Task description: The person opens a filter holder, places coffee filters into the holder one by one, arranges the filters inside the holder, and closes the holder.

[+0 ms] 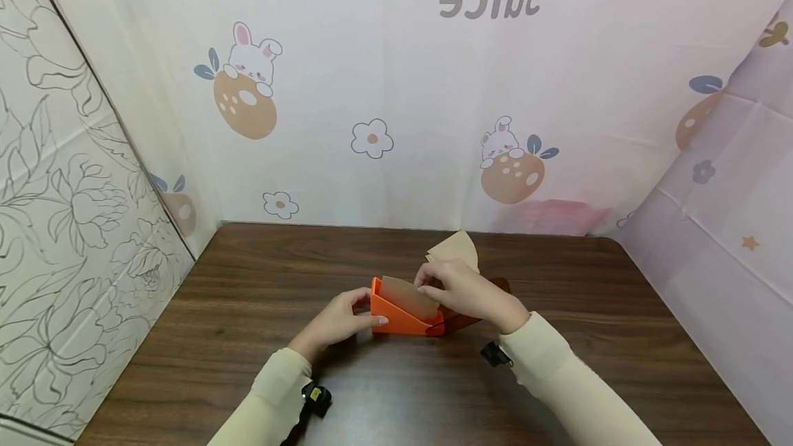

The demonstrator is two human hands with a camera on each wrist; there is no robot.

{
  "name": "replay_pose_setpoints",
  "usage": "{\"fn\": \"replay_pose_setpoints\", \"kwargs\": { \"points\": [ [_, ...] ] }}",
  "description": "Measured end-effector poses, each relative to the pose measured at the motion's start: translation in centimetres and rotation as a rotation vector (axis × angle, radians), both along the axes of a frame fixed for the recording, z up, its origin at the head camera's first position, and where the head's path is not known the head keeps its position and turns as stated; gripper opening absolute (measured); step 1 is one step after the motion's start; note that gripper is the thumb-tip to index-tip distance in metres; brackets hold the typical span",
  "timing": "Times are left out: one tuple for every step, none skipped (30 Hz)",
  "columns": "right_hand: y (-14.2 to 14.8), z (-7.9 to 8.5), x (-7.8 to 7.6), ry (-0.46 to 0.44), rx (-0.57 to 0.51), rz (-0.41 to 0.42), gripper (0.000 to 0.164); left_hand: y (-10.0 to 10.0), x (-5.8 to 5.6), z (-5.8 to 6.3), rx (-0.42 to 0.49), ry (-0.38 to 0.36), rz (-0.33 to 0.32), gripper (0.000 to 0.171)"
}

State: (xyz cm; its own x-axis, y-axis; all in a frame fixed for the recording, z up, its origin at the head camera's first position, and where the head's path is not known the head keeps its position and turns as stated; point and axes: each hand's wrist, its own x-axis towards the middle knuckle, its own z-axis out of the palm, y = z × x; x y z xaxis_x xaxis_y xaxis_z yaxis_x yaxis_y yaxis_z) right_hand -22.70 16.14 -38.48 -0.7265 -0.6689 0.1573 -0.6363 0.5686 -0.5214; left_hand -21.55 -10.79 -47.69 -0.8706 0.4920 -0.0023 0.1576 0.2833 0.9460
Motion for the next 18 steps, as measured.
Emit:
{"fn": "replay_pose_setpoints", "kwargs": {
  "points": [
    [-0.1,-0.1,0.0,-0.003,0.008,-0.002,0.005,0.0,0.0,0.0,0.0,0.0,0.0,0.036],
    [-0.2,-0.2,0.0,-0.003,0.013,-0.002,0.006,0.0,0.0,0.0,0.001,0.0,0.0,0.036],
    [-0.2,-0.2,0.0,-0.006,0.02,-0.004,0.006,0.0,0.0,0.0,0.001,0.001,-0.002,0.036],
    [-0.3,-0.3,0.0,-0.006,0.027,-0.006,0.007,0.0,0.0,0.0,0.0,0.001,-0.002,0.036],
    [-0.4,-0.4,0.0,-0.002,0.035,-0.009,0.006,0.0,0.1,0.1,-0.002,0.001,-0.002,0.036],
    [-0.5,-0.5,0.0,0.001,0.042,-0.011,0.005,0.0,0.1,0.1,-0.004,0.001,-0.002,0.036],
    [-0.5,-0.6,0.0,0.004,0.046,-0.012,0.004,0.0,0.1,0.1,-0.004,0.001,-0.002,0.036],
    [-0.6,-0.6,0.0,0.006,0.05,-0.012,0.004,0.0,0.1,0.2,-0.004,0.0,-0.003,0.036],
    [-0.7,-0.7,0.0,0.004,0.055,-0.015,0.004,0.0,0.1,0.2,-0.005,0.0,-0.003,0.036],
    [-0.8,-0.7,0.0,0.004,0.061,-0.017,0.005,0.0,0.1,0.2,-0.006,0.0,-0.003,0.036],
    [-0.9,-0.8,0.0,0.001,0.064,-0.019,0.004,0.0,0.1,0.2,-0.006,0.0,-0.003,0.036],
    [-0.9,-0.8,0.0,-0.003,0.068,-0.02,0.006,0.0,0.1,0.2,-0.005,-0.001,-0.003,0.036],
    [-1.0,-0.8,0.1,-0.005,0.068,-0.02,0.006,0.0,0.1,0.2,-0.005,-0.002,-0.002,0.036],
    [-1.0,-0.9,0.1,-0.01,0.069,-0.023,0.006,0.0,0.1,0.2,-0.004,-0.004,-0.003,0.036],
    [-1.1,-0.9,0.1,-0.013,0.074,-0.027,0.005,0.0,0.1,0.2,-0.003,-0.005,-0.003,0.036],
    [-1.1,-0.9,0.2,-0.015,0.079,-0.029,0.005,0.0,0.1,0.2,-0.002,-0.007,-0.004,0.036],
    [-1.2,-1.0,0.2,-0.015,0.079,-0.027,0.005,0.0,0.1,0.2,-0.002,-0.007,-0.004,0.036],
    [-1.2,-1.0,0.2,-0.017,0.083,-0.028,0.005,0.0,0.1,0.2,-0.002,-0.007,-0.003,0.035]
  ]
}}
